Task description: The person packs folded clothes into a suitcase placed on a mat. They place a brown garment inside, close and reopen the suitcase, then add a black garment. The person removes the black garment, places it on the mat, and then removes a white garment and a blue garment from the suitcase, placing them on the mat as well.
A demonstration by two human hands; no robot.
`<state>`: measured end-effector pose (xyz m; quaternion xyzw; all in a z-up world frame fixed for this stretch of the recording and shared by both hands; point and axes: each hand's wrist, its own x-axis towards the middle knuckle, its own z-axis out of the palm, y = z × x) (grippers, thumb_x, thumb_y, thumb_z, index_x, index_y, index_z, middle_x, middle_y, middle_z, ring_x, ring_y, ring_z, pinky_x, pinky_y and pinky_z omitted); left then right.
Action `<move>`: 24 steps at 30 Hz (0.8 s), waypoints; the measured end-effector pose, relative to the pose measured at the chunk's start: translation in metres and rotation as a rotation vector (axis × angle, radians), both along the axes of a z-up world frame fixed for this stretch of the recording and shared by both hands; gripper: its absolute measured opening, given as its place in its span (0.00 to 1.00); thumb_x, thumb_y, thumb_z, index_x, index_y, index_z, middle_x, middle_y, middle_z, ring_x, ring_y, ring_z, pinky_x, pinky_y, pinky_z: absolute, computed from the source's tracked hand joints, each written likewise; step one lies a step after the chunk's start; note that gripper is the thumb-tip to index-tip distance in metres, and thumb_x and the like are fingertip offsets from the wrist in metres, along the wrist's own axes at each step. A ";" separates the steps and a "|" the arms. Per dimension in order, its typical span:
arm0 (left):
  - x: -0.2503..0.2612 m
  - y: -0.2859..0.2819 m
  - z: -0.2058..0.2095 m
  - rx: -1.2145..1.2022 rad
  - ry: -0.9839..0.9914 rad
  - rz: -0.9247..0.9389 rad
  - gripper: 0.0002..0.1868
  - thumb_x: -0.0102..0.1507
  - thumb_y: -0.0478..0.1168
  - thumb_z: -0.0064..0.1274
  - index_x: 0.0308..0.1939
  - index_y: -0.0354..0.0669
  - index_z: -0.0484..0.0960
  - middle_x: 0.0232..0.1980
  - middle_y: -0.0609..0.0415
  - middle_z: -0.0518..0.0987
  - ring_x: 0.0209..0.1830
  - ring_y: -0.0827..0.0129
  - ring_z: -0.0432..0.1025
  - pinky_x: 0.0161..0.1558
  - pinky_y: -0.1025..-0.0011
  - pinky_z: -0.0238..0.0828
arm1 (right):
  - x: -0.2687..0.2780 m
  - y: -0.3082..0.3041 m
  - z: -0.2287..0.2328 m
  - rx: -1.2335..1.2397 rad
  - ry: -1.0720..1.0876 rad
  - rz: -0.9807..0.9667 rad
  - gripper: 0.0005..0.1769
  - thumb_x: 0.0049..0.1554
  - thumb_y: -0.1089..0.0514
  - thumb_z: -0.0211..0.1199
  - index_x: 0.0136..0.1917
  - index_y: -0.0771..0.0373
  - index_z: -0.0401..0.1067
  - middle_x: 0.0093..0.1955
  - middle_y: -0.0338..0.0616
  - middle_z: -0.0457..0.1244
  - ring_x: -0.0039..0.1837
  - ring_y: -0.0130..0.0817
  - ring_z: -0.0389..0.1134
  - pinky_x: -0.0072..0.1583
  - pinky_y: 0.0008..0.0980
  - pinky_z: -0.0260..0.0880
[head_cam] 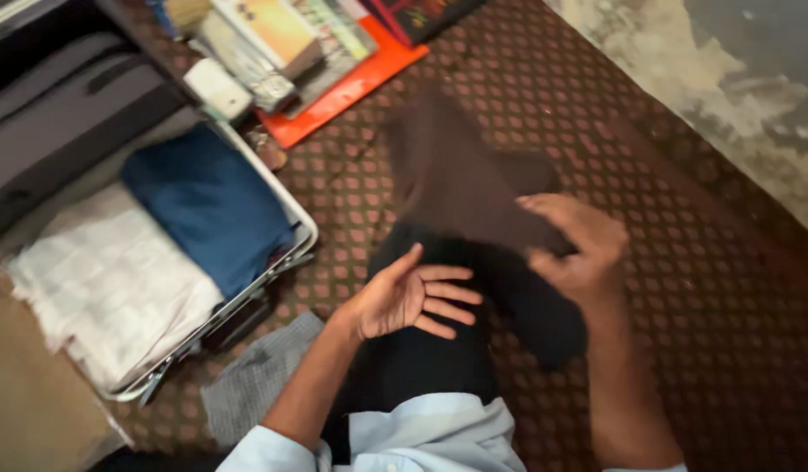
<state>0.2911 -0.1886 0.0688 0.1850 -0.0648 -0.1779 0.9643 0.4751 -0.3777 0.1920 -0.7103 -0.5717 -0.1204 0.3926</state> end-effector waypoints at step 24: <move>-0.217 0.044 0.017 0.856 0.344 1.491 0.49 0.57 0.36 0.43 0.83 0.48 0.46 0.86 0.46 0.48 0.85 0.60 0.44 0.78 0.69 0.41 | -0.203 0.197 -0.211 -0.522 1.944 0.551 0.54 0.51 0.25 0.58 0.79 0.57 0.53 0.77 0.49 0.57 0.76 0.47 0.58 0.74 0.48 0.59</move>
